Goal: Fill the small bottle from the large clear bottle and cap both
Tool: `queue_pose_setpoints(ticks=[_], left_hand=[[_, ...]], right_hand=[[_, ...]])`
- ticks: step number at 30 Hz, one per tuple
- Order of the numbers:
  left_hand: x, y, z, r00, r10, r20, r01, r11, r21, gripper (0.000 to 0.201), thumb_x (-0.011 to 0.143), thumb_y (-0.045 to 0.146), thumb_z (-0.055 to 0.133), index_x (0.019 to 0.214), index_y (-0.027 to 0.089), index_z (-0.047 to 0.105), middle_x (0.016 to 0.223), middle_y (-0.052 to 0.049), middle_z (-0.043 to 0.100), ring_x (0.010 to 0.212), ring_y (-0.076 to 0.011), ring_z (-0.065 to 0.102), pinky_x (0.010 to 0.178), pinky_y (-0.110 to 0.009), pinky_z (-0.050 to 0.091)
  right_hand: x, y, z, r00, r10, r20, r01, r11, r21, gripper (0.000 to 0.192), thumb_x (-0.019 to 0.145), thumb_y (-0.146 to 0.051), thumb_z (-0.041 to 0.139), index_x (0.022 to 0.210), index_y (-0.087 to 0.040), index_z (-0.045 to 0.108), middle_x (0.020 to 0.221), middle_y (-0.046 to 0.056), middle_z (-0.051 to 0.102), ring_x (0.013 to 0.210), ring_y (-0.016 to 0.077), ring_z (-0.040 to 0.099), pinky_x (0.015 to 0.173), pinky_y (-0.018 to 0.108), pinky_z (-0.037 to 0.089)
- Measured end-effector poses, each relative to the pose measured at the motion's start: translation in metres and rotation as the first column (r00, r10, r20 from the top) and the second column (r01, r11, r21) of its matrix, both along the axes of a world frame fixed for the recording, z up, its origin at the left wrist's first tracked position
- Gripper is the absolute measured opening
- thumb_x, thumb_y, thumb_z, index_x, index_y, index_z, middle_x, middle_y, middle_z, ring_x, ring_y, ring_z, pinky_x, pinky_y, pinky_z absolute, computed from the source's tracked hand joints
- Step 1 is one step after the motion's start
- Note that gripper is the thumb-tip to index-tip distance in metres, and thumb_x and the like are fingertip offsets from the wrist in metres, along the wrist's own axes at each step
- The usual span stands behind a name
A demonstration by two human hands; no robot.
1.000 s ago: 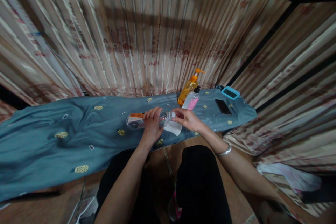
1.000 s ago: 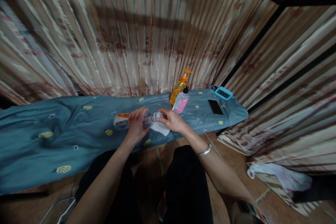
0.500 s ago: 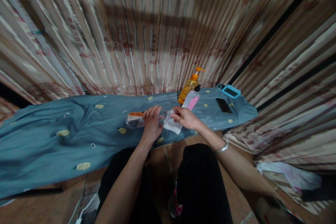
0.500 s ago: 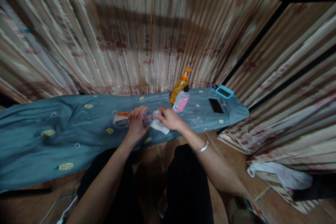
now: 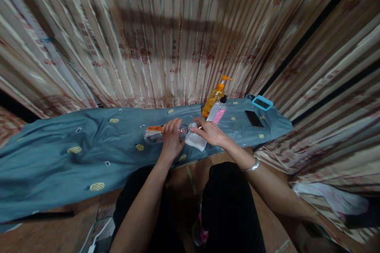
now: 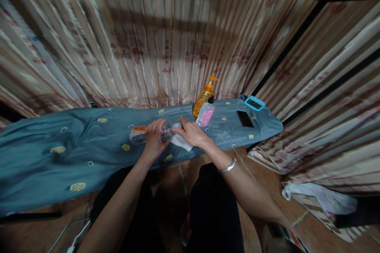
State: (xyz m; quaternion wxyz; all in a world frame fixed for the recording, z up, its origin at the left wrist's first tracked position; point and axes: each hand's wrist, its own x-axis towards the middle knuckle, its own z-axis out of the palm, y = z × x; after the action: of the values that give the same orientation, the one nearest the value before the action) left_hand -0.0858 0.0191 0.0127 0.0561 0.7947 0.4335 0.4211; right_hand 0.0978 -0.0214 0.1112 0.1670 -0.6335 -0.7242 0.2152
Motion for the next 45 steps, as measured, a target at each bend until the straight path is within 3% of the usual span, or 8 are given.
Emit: queue_pose_setpoints(ticks=[6, 14, 22, 27, 31, 39, 45], left_hand=[[0.001, 0.001, 0.0, 0.999, 0.014, 0.038, -0.015, 1.0, 0.018, 0.061, 0.081, 0.025, 0.064, 0.14, 0.018, 0.048, 0.143, -0.016, 0.059, 0.134, -0.032, 0.051, 0.115, -0.05, 0.035], [0.002, 0.003, -0.005, 0.995, 0.034, 0.09, -0.041, 0.997, 0.073, 0.059, 0.082, 0.029, 0.062, 0.139, 0.018, 0.049, 0.142, -0.016, 0.06, 0.133, -0.0315, 0.052, 0.114, -0.049, 0.037], [-0.001, 0.0, 0.002, 0.993, 0.048, 0.104, -0.05, 0.999, 0.012, 0.064, 0.078, 0.023, 0.064, 0.14, 0.019, 0.048, 0.144, -0.016, 0.058, 0.135, -0.032, 0.051, 0.118, -0.05, 0.035], [0.0, 0.001, 0.008, 0.991, 0.052, 0.126, -0.051, 0.999, -0.014, 0.066, 0.077, 0.028, 0.066, 0.14, 0.019, 0.048, 0.144, -0.016, 0.059, 0.135, -0.0339, 0.052, 0.117, -0.052, 0.037], [0.0, 0.002, 0.015, 0.987, 0.068, 0.148, -0.063, 0.997, -0.042, 0.074, 0.073, 0.031, 0.073, 0.141, 0.018, 0.047, 0.143, -0.017, 0.059, 0.134, -0.0353, 0.053, 0.115, -0.052, 0.039], [-0.004, 0.0, 0.024, 0.95, 0.082, 0.3, -0.052, 0.993, -0.107, 0.091, 0.065, 0.027, 0.083, 0.144, 0.02, 0.04, 0.141, -0.016, 0.059, 0.131, -0.0334, 0.057, 0.112, -0.051, 0.045], [-0.009, -0.001, 0.029, 0.88, 0.116, 0.46, -0.001, 0.97, -0.244, 0.085, 0.061, 0.035, 0.088, 0.135, 0.023, 0.046, 0.133, -0.011, 0.065, 0.122, -0.0293, 0.065, 0.102, -0.042, 0.053]], right_hand=[[0.004, 0.0, 0.001, 0.996, 0.08, 0.029, -0.081, 0.996, 0.04, 0.041, 0.097, -0.043, 0.063, 0.129, -0.018, 0.059, 0.119, 0.007, 0.065, 0.1, 0.0184, 0.066, 0.087, 0.04, 0.058], [-0.004, 0.002, 0.0, 0.998, 0.02, 0.059, -0.025, 0.997, 0.078, 0.041, 0.097, -0.044, 0.062, 0.128, -0.018, 0.059, 0.118, 0.007, 0.065, 0.099, 0.0182, 0.066, 0.087, 0.04, 0.057], [-0.014, 0.003, 0.004, 0.998, -0.041, 0.05, 0.038, 0.997, 0.063, 0.036, 0.096, -0.046, 0.063, 0.119, -0.018, 0.063, 0.113, 0.006, 0.066, 0.1, 0.0184, 0.066, 0.087, 0.038, 0.057], [-0.013, 0.007, 0.001, 0.997, -0.064, -0.031, 0.066, 0.996, 0.055, 0.04, 0.098, -0.047, 0.06, 0.125, -0.017, 0.061, 0.117, 0.007, 0.066, 0.098, 0.0177, 0.066, 0.086, 0.04, 0.057], [-0.006, 0.008, -0.022, 0.991, -0.127, -0.045, 0.128, 0.991, 0.032, 0.042, 0.098, -0.045, 0.061, 0.129, -0.018, 0.059, 0.122, 0.008, 0.064, 0.102, 0.0186, 0.066, 0.087, 0.04, 0.058], [-0.017, 0.0, -0.101, 0.942, -0.309, 0.13, 0.303, 0.951, 0.063, 0.05, 0.095, -0.044, 0.065, 0.138, -0.02, 0.054, 0.145, 0.011, 0.052, 0.127, 0.0276, 0.056, 0.105, 0.054, 0.049], [-0.019, 0.013, -0.118, 0.938, -0.343, 0.039, 0.34, 0.938, 0.068, 0.041, 0.097, -0.043, 0.063, 0.131, -0.021, 0.059, 0.139, 0.01, 0.056, 0.122, 0.0241, 0.059, 0.103, 0.049, 0.051]])
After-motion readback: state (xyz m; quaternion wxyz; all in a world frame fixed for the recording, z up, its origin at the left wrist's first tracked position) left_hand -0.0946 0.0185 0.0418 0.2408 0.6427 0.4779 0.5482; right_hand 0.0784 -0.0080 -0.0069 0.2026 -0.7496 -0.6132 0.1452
